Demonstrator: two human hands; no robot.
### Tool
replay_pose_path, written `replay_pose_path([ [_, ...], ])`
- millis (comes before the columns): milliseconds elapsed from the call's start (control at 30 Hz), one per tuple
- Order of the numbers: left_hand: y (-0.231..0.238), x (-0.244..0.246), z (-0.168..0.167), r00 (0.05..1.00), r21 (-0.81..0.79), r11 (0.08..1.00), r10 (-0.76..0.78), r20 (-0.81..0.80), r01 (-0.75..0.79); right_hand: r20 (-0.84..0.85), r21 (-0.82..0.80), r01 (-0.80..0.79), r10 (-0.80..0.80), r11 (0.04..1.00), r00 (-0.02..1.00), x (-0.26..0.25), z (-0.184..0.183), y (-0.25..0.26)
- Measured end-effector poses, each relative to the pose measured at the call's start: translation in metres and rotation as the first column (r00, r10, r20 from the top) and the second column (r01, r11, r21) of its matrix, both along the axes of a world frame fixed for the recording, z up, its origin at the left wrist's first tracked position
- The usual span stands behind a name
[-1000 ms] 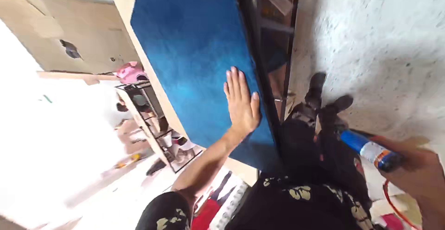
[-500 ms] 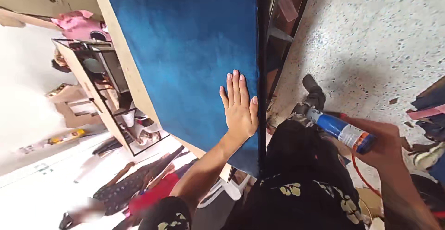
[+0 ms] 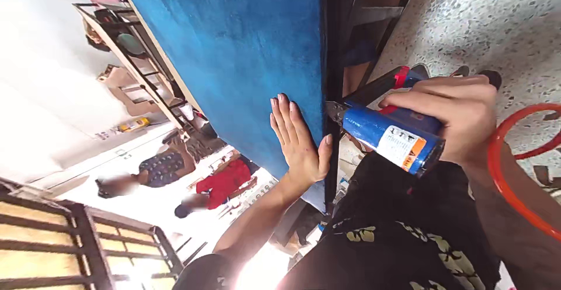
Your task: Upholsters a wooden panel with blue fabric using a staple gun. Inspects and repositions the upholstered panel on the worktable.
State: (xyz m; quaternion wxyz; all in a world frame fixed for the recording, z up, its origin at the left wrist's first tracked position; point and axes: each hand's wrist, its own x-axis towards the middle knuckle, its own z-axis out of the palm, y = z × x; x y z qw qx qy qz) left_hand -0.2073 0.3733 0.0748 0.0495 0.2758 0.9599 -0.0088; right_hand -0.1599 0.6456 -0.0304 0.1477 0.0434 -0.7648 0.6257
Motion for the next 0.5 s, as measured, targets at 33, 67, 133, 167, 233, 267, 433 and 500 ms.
replay_pose_path([
  [33,0.000,0.000,0.000,1.000,0.001,1.000,0.003,0.000,-0.003,0.015,-0.002,-0.005,0.005,1.000,1.000,-0.003,0.000,0.002],
  [67,-0.001,0.000,0.000,1.000,0.001,1.000,0.005,0.001,-0.005,0.035,-0.003,-0.013,0.013,1.000,0.999,-0.004,0.000,0.005],
  [133,-0.001,0.001,0.000,1.000,0.002,1.000,0.009,-0.002,-0.009,0.052,-0.014,-0.026,0.026,1.000,0.998,-0.007,0.001,0.009],
  [167,0.000,0.001,0.000,1.000,0.003,1.000,0.011,-0.004,-0.011,0.047,-0.023,-0.034,0.035,0.999,0.998,-0.009,0.001,0.010],
  [233,0.000,0.001,-0.001,1.000,0.012,1.000,0.013,-0.004,-0.013,0.046,-0.031,-0.052,0.053,0.998,0.998,-0.012,0.000,0.011],
  [267,0.000,0.000,0.000,1.000,0.013,1.000,0.014,-0.001,-0.014,0.050,-0.025,-0.056,0.058,0.998,0.997,-0.013,0.000,0.011],
  [433,0.002,0.001,-0.001,1.000,0.010,0.999,0.031,-0.001,-0.031,0.099,0.020,-0.080,0.077,0.997,0.992,-0.013,0.004,0.013],
  [500,0.001,0.000,0.001,0.999,0.022,0.999,0.033,-0.007,-0.032,0.137,0.031,-0.088,0.083,0.996,0.987,-0.006,0.014,0.019],
])
